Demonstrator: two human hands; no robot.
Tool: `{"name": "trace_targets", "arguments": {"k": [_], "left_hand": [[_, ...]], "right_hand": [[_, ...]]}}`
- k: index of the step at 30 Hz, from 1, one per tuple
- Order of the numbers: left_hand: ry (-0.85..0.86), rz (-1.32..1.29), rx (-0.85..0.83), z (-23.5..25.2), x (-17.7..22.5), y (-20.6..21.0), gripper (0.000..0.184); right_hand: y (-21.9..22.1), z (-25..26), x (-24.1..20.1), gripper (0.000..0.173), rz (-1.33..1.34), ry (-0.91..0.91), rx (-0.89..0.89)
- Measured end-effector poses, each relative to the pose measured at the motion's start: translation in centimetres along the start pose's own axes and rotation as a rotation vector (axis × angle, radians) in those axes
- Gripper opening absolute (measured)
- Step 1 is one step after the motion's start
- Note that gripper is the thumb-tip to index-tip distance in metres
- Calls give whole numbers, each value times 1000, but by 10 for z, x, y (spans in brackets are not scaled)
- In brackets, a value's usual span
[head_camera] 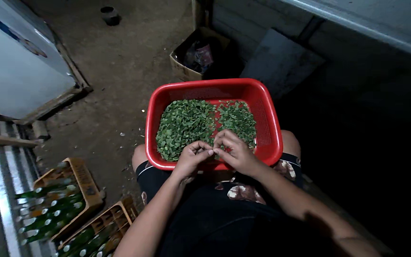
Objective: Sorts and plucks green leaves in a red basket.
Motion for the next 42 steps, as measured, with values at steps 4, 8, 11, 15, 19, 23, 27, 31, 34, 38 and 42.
{"name": "trace_targets", "arguments": {"k": [4, 8, 11, 15, 19, 23, 27, 31, 34, 38, 42], "left_hand": [[3, 6, 13, 0, 1, 0, 14], [5, 27, 8, 0, 1, 2, 15], [16, 42, 2, 0, 1, 1, 15], [17, 63, 35, -2, 2, -4, 15], [10, 45, 68, -2, 4, -6, 14], [-15, 14, 95, -1, 3, -6, 13], [-27, -33, 122, -1, 1, -11, 11], [-84, -116, 167, 1, -1, -13, 16], [-117, -164, 173, 4, -2, -11, 29], [-125, -112, 141, 4, 2, -6, 34], [-120, -82, 98, 0, 7, -2, 33]], "right_hand": [[1, -1, 1, 23, 3, 17, -23], [4, 0, 1, 23, 29, 28, -35], [3, 0, 3, 22, 48, 64, -28], [-9, -1, 8, 18, 103, 92, 37], [-13, -3, 10, 15, 171, 112, 42], [-37, -10, 14, 11, 140, 132, 170], [-131, -49, 26, 18, -301, 284, 443], [-195, -86, 42, 32, -583, 582, 535], [-164, -70, 32, 29, -469, 441, 447], [-78, -26, 25, 17, -208, 183, 178], [-20, 6, 12, 21, -90, 23, -36]]}}
Point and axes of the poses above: each hand's wrist, its own z-axis towards the middle knuckle, its own y-axis out of the palm, x = y × z, the point moved 8 cm from there along z, towards the middle knuckle, and after that the axes turned 12 degrees about -x, right-handed, at the moved point
